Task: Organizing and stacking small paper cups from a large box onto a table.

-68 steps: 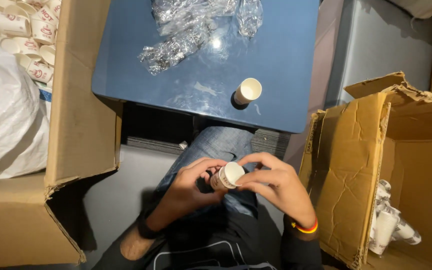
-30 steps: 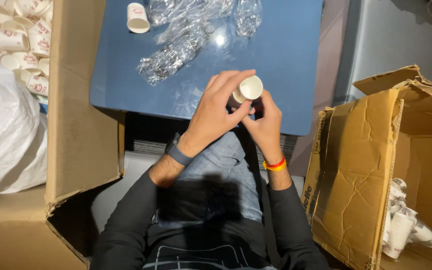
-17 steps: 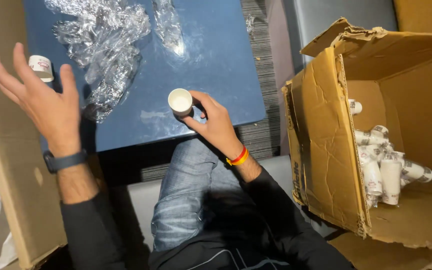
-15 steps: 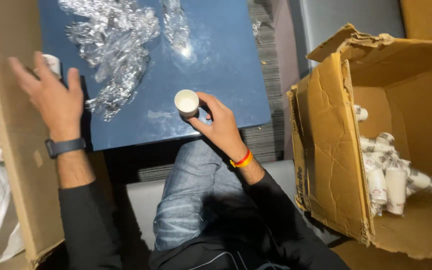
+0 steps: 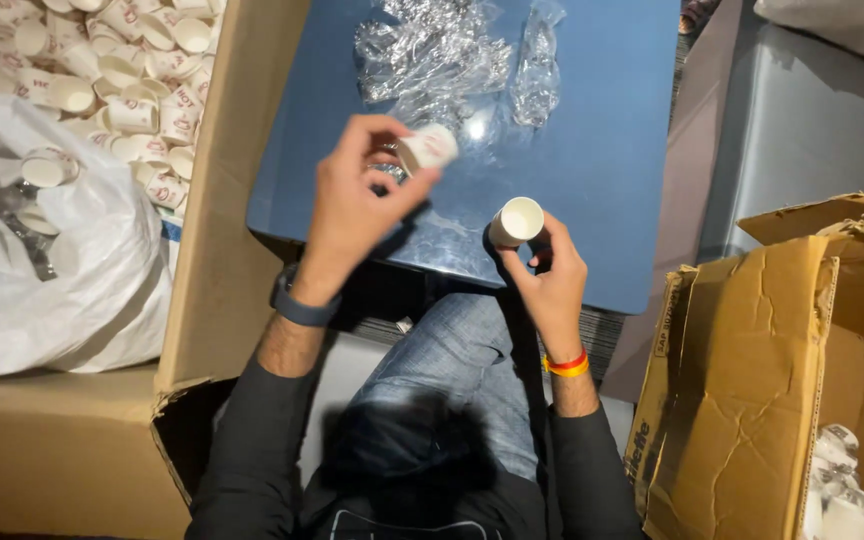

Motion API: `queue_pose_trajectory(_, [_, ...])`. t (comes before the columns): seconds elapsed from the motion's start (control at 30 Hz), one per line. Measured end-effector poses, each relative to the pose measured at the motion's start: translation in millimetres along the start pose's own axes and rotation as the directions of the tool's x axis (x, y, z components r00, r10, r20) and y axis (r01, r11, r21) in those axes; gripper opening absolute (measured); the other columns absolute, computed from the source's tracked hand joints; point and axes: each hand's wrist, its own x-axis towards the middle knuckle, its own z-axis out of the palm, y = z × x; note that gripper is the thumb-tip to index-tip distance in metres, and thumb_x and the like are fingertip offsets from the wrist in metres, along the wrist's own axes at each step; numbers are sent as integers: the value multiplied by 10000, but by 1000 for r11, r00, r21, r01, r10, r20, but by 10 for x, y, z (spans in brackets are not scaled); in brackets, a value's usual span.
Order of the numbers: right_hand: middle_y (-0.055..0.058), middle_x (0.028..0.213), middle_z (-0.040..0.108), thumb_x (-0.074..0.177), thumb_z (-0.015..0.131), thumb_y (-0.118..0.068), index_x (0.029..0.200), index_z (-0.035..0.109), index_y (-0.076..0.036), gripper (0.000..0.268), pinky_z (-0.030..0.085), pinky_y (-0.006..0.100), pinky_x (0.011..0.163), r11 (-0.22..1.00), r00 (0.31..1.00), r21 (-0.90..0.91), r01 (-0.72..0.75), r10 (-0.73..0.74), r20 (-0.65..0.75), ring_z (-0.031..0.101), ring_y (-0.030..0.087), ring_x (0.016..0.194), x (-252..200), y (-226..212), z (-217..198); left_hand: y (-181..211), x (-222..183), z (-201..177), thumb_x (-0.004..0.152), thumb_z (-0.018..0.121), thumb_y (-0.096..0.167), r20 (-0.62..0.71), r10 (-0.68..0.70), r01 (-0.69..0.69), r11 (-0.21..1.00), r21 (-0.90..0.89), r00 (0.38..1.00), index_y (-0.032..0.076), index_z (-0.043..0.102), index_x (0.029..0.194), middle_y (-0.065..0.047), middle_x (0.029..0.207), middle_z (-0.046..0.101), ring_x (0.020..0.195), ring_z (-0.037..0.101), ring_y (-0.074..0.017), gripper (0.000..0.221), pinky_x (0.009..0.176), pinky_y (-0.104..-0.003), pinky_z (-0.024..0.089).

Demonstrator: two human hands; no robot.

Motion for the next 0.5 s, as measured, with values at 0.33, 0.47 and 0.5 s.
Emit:
queue_pose_trajectory(0.33, [16,940,697,894,814,-107,1251,632,-53,404,526,246,702,1000,1000,13,6,-6,13,598,84,760,-48,237,55,291,-110,786,898,741,161,323,210,-274,947,169,923,40,669,1258,-101,1157,618,1034,577,-306,387,917,-407,522])
queue_pose_trajectory(0.47, [23,933,691,825,824,-103,1299,623,-48,517,518,249,658,1000,1000,2,-11,11,20,573,93,712,3,73,18,203,-109,835,834,783,165,388,140,-257,928,269,911,45,682,1211,-115,1096,585,997,568,-331,409,872,-417,521])
queue_pose_trajectory(0.5, [23,944,696,820,817,-95,1297,624,-48,516,518,250,656,1000,1000,12,-6,6,31,574,96,710,-5,70,10,193,-119,846,830,794,170,398,117,-239,932,273,910,51,681,1221,-117,1093,580,999,574,-332,424,870,-415,523])
